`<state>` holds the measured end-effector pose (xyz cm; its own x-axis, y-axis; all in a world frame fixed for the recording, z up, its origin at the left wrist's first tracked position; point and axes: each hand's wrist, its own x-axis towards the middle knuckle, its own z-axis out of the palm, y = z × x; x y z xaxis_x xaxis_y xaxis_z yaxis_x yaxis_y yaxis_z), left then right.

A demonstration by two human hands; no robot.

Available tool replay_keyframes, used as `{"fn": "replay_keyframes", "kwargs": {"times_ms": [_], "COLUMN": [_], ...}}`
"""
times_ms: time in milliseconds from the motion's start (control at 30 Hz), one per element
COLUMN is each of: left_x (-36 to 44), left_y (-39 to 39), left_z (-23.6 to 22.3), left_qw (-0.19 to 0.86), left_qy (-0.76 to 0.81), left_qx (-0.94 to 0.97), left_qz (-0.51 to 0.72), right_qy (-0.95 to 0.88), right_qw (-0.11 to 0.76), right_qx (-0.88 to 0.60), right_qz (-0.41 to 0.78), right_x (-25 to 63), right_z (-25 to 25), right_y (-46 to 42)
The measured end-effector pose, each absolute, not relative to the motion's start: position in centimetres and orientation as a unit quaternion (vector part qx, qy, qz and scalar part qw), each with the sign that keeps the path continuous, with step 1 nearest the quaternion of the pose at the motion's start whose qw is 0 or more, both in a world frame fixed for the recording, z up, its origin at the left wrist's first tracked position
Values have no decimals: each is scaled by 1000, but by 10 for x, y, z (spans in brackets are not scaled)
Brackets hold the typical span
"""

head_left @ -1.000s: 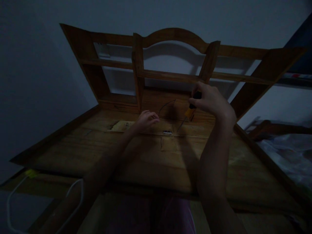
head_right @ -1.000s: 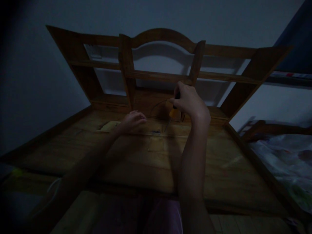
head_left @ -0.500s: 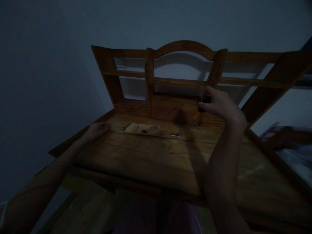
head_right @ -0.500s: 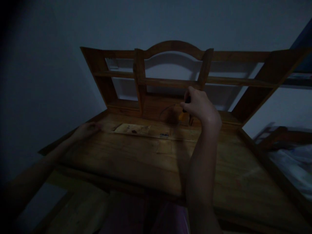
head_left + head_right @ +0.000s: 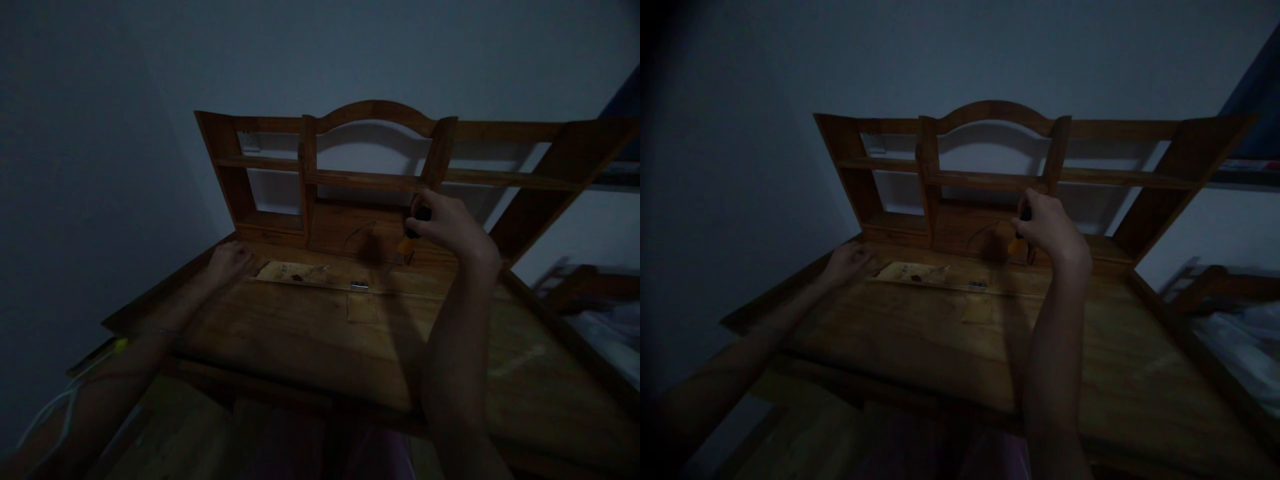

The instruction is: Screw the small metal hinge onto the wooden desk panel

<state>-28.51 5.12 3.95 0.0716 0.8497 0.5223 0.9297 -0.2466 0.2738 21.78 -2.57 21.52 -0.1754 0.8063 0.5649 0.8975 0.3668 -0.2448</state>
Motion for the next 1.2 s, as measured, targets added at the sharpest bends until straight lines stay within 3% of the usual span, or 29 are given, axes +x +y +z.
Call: {"fn": "replay_keyframes", "kwargs": {"times_ms": [133,367,1200], "left_x": [-181,-18,-16], "left_y": [73,56,58], "left_z": [38,9,-21], "left_qw": [40,29,-23], "left_qy": [-530,-365,-270], "left_qx": [-756,-863,-897], "left_qz": [-383,-347,-349], "right_qy": [-766,-782,-805], "right_qw": [314,292,251], "right_qx": [-556,-545,-535], "right_qz": [-68,-75,-52], "right_x": [212,198,180], "right_z": [215,210,191], "right_y": [-27,-18,7]}}
